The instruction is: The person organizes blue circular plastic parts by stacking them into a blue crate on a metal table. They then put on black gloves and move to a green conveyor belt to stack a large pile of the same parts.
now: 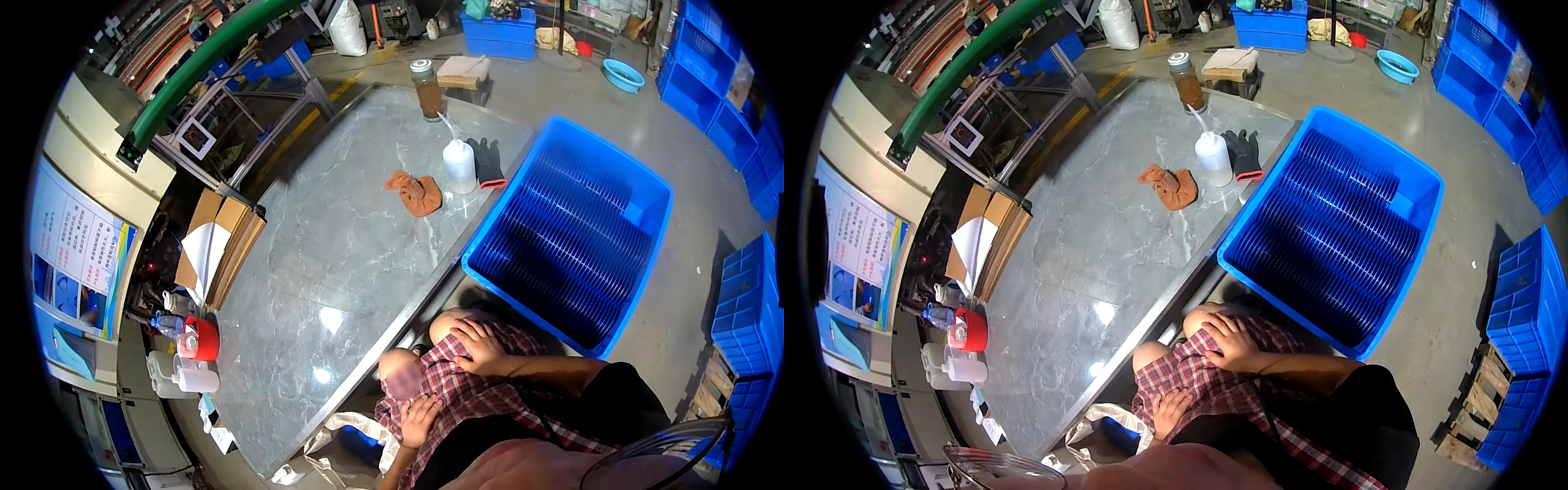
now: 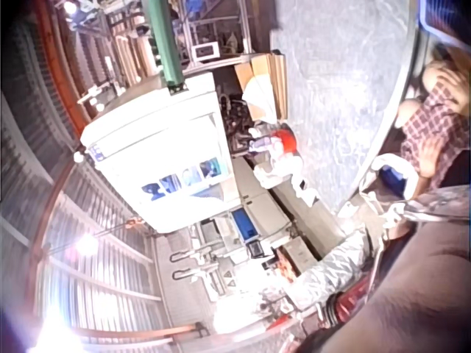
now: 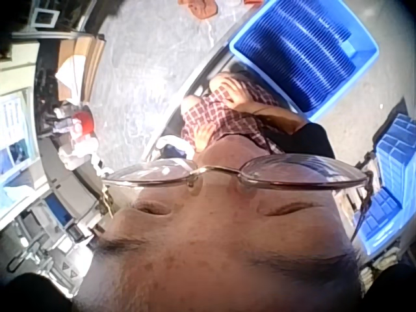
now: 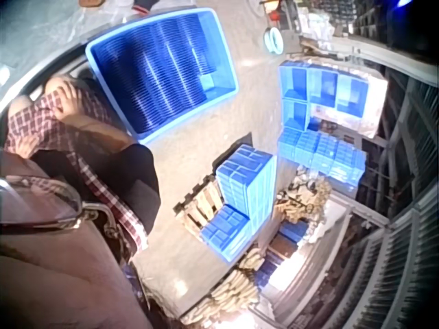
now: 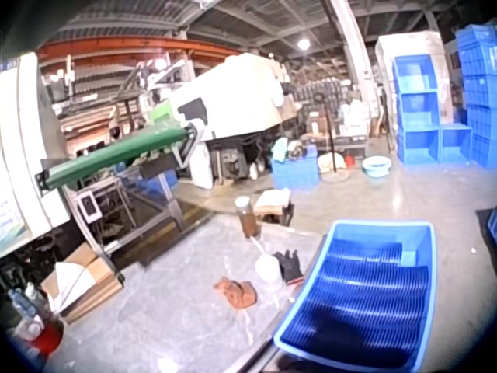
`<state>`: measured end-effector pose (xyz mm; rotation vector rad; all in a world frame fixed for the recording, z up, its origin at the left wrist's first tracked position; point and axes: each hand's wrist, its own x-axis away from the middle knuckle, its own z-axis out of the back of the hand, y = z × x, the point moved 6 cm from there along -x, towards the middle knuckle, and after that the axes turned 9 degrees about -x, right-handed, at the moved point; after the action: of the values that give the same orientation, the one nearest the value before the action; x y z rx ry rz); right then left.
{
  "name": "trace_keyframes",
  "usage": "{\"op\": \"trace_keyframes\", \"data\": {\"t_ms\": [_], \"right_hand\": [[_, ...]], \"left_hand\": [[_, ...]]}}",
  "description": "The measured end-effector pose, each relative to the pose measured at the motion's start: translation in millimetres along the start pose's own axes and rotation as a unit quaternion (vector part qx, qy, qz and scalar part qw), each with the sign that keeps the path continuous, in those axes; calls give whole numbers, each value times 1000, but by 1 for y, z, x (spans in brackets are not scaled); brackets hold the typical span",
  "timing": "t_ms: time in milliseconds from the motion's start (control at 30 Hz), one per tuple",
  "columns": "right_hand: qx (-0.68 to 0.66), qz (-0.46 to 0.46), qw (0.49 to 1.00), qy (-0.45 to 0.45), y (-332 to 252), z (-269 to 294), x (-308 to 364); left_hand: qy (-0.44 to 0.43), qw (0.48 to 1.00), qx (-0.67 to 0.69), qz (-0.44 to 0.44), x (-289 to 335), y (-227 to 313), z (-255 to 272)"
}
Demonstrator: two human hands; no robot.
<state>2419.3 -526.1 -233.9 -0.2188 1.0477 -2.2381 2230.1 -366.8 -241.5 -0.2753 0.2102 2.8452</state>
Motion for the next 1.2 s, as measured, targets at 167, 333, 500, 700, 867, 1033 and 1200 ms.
{"op": "trace_keyframes", "data": {"t_ms": [167, 333, 500, 700, 867, 1033, 1200], "right_hand": [[-17, 3, 1000, 5, 2, -1, 1], [10, 23, 999, 27, -1, 2, 1], [-10, 16, 1000, 18, -2, 3, 1], [9, 26, 999, 27, -2, 2, 0], [-2, 15, 1000, 12, 2, -1, 1], [-10, 10, 1000, 6, 3, -2, 0], [-19, 17, 1000, 9, 2, -2, 1]], "left_hand": [[-8, 1000, 15, -1, 0, -2, -3], [-14, 1000, 21, 7, 1, -2, -2], [-7, 1000, 29, 8, 0, 0, 1], [-7, 1000, 25, 2, -1, 0, 3], [1, 999, 34, 9, -3, 0, 4], [3, 999, 38, 9, -5, 1, 6], [-2, 1000, 16, 3, -3, 1, 5]]}}
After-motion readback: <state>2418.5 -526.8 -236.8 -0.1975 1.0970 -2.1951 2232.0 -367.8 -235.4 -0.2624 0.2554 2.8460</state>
